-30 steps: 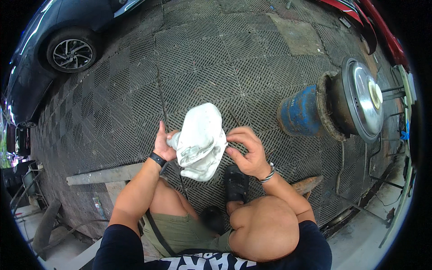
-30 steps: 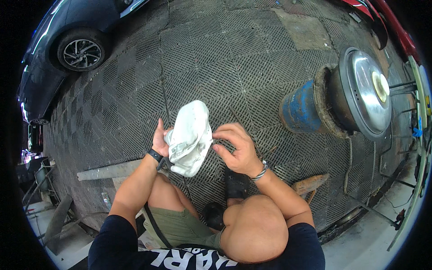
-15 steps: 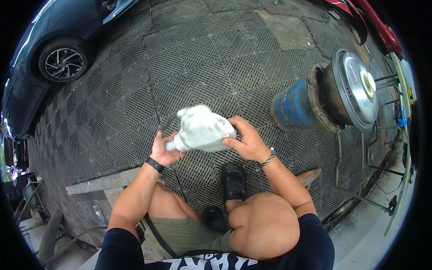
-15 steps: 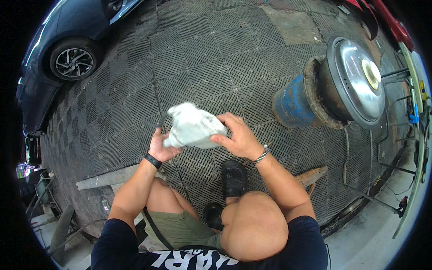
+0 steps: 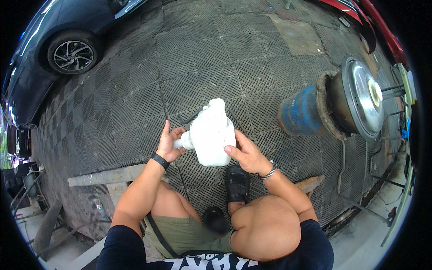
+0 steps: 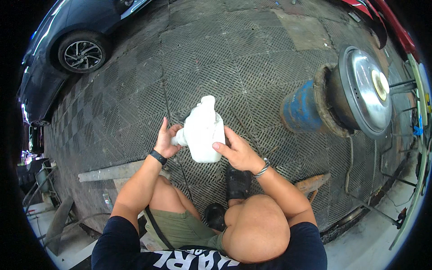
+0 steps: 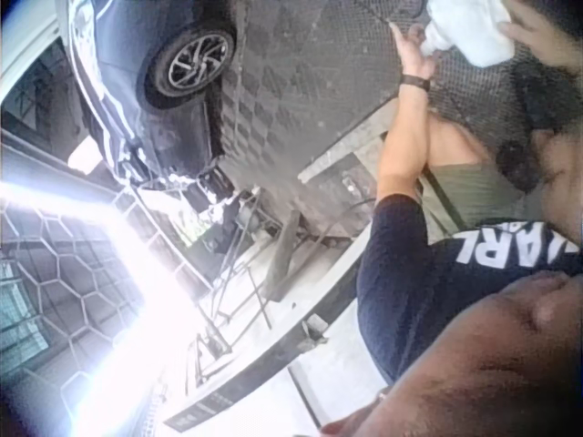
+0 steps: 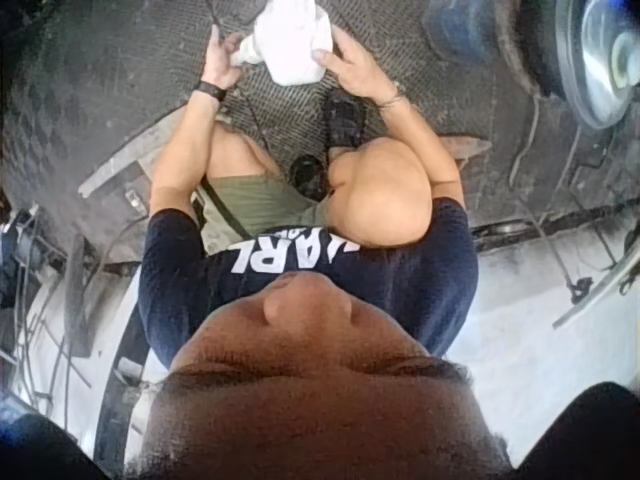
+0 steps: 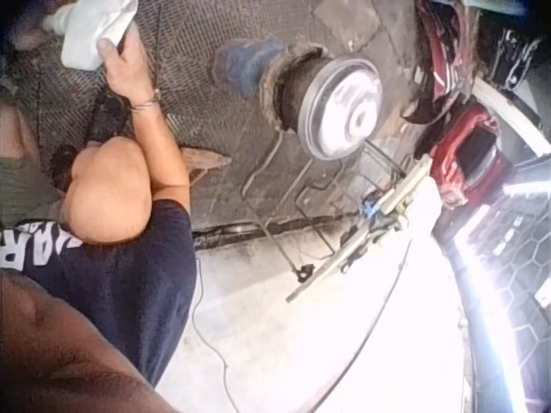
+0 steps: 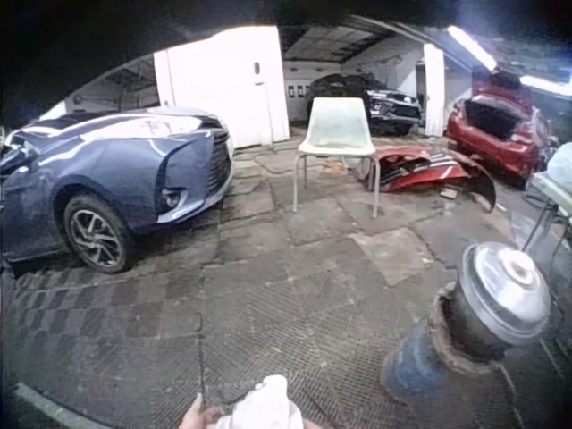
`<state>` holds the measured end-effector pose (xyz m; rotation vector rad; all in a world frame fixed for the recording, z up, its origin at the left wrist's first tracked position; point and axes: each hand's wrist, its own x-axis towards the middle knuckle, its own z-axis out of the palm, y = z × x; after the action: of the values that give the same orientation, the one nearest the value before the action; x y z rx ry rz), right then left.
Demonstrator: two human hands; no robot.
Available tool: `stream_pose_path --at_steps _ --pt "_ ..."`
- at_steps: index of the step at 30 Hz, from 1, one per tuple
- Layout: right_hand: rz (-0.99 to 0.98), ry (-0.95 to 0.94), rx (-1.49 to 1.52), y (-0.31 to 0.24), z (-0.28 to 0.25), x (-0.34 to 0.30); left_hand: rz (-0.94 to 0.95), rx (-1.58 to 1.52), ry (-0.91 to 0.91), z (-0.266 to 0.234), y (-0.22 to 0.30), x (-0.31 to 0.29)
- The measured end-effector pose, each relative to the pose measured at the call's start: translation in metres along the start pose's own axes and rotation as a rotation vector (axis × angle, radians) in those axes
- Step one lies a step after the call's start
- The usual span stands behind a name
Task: The person sits on the floor and uses a heat gun to apply heat to a white plastic object. They rotate the object to heat different sides and inspect it by turning it over in their hands.
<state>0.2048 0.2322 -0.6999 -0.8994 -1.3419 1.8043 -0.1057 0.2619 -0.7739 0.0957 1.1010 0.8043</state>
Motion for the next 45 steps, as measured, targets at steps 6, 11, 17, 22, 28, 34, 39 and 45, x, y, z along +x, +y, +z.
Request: stream_pose_path --at_steps 6,11,17,22,28,34,39,45 --pt "-0.073 0.073 -0.049 0.005 0.031 0.002 -0.012 0.045 -0.045 0.015 -0.007 0.001" --pt "-0.094 -0.022 -0.33 -0.011 0.046 0.007 0.052 0.151 -0.077 0.017 -0.021 0.006" --pt "-0.189 -0.024 -0.433 -0.018 0.052 0.01 -0.02 0.314 0.073 0.022 -0.025 0.005" --pt "-0.194 -0.006 -0.424 -0.016 0.047 0.01 -0.019 0.237 0.063 0.032 -0.027 0.007" --pt "-0.168 0.019 -0.417 -0.016 0.042 0.005 -0.006 0.2 0.042 0.026 -0.03 0.015" --pt "-0.213 -0.019 -0.416 -0.017 0.04 0.003 0.066 0.054 0.096 0.021 -0.022 0.026" --pt "-0.232 -0.012 -0.427 -0.014 0.035 -0.002 0.104 0.155 0.077 0.026 -0.022 0.021" --pt "-0.299 -0.012 -0.445 -0.02 0.047 0.004 0.068 0.048 0.084 -0.011 -0.03 0.043"
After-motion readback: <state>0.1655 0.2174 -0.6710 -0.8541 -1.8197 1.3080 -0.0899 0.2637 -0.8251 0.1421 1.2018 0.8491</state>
